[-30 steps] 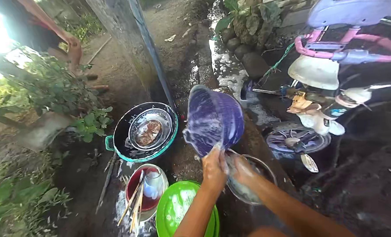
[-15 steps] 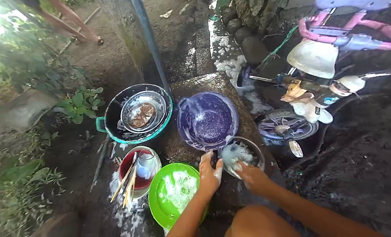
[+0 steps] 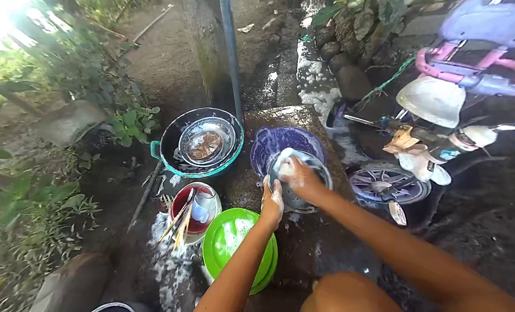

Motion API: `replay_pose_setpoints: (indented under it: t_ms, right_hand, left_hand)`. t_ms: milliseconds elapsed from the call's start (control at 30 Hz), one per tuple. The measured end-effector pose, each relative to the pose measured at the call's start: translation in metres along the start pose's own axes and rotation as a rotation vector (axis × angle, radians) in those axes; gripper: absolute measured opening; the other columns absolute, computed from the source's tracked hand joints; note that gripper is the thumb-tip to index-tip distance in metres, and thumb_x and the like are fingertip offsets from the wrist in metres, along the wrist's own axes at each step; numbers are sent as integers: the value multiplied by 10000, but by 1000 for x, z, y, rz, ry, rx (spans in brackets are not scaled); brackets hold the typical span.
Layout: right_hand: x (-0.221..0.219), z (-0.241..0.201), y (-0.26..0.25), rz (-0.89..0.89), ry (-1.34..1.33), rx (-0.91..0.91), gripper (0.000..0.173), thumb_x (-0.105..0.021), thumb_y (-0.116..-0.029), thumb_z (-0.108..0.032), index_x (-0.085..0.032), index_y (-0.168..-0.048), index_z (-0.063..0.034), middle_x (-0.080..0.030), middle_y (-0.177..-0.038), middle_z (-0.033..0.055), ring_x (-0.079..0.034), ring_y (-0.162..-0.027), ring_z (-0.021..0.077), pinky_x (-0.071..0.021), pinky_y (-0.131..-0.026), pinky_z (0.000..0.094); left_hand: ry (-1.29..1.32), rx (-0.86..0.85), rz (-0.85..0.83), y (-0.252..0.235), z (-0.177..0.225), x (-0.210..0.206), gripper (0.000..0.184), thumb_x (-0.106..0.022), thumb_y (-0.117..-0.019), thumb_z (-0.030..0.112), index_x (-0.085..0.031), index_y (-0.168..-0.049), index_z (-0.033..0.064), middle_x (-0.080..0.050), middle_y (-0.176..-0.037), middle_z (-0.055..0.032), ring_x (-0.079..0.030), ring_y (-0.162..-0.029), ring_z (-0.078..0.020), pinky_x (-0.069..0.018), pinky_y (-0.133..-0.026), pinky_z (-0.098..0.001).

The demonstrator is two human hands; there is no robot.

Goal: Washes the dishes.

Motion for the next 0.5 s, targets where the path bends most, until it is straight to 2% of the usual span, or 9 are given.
replay_pose_setpoints:
  t_ms: [33, 67, 133, 200, 267, 333, 367, 433, 500]
  right_hand:
    - [-14, -8, -10, 11, -101, 42, 474, -569, -1010, -136, -480, -1423, 80, -579, -1371, 286, -576, -1287, 375, -447, -1116, 495]
    - [-28, -16, -14, -41, -127, 103, 453, -583, -995, -114, -515, -1385, 104, -591, -1349, 297, -582, -1272, 386, -445, -1112, 503]
    - [-47, -16, -20, -224, 121, 142, 427, -584, -1019, -155, -559, -1379, 71, -522, -1436, 307, -512, -1339, 458, -401, -1119, 603]
    - [-40, -13, -43, -179, 300, 128, 431, -555, -1017, -110, -540, -1409, 69, -456, -1494, 336, -449, -1384, 515, -383, -1111, 662]
    - [-40, -30, -62, -63, 137, 65, 495, -540, -1020, -134, -472, -1438, 123, -416, -1520, 348, -408, -1430, 479, -338, -1180, 586]
    - [-61, -49, -61, -135, -100, 78, 548, -532, -1043, -170, -397, -1481, 130, -411, -1528, 338, -402, -1447, 425, -305, -1222, 502]
    - [-71, -54, -54, -225, -67, 158, 497, -521, -1045, -145, -444, -1453, 128, -450, -1499, 336, -427, -1426, 438, -315, -1209, 524]
    - [-78, -42, -50, -322, 212, 295, 404, -521, -1023, -81, -560, -1404, 44, -491, -1485, 302, -444, -1398, 485, -342, -1147, 650]
    - [-67, -41, -67, -212, 318, 274, 413, -507, -1002, -26, -562, -1404, 51, -478, -1495, 313, -426, -1408, 507, -344, -1137, 669]
  left_hand:
    - [-30, -44, 39, -9, 8, 9, 556, -295, -1133, 280, -145, -1612, 41, -398, -1539, -270, -514, -1339, -317, -463, -1079, -475]
    - [-83, -102, 74, -17, 19, 25, 548, -294, -1132, 248, -152, -1602, 5, -404, -1531, -282, -504, -1348, -310, -441, -1100, -459]
    - [-210, -155, 113, -26, 27, 63, 546, -308, -1130, 227, -184, -1601, -19, -332, -1600, -270, -387, -1468, -305, -320, -1205, -450]
    - [-210, -146, 108, -29, 19, 72, 551, -308, -1129, 236, -177, -1609, -2, -304, -1619, -257, -354, -1490, -303, -299, -1218, -454]
    - [-93, -121, 134, -29, 14, 59, 554, -285, -1133, 245, -134, -1619, 28, -335, -1593, -263, -425, -1434, -311, -379, -1167, -460]
    - [-100, -143, 193, -33, 27, 70, 532, -268, -1135, 234, -173, -1600, -6, -388, -1540, -293, -466, -1385, -329, -400, -1141, -459]
    - [-181, -174, 207, -34, 33, 88, 523, -278, -1130, 217, -220, -1581, -42, -410, -1524, -305, -462, -1392, -328, -376, -1161, -451]
    - [-323, -186, 172, -32, 33, 117, 525, -308, -1126, 229, -270, -1572, -45, -385, -1561, -286, -398, -1457, -314, -307, -1212, -444]
    - [-299, -195, 184, -27, 19, 112, 542, -321, -1124, 238, -243, -1585, -37, -385, -1565, -283, -404, -1458, -316, -318, -1211, -451]
Point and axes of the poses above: each hand's wrist, its own y-axis away from the middle knuckle, its own x-axis out of the back of the hand, z = x × y, the point moved 8 cm from there along -y, towards the middle knuckle
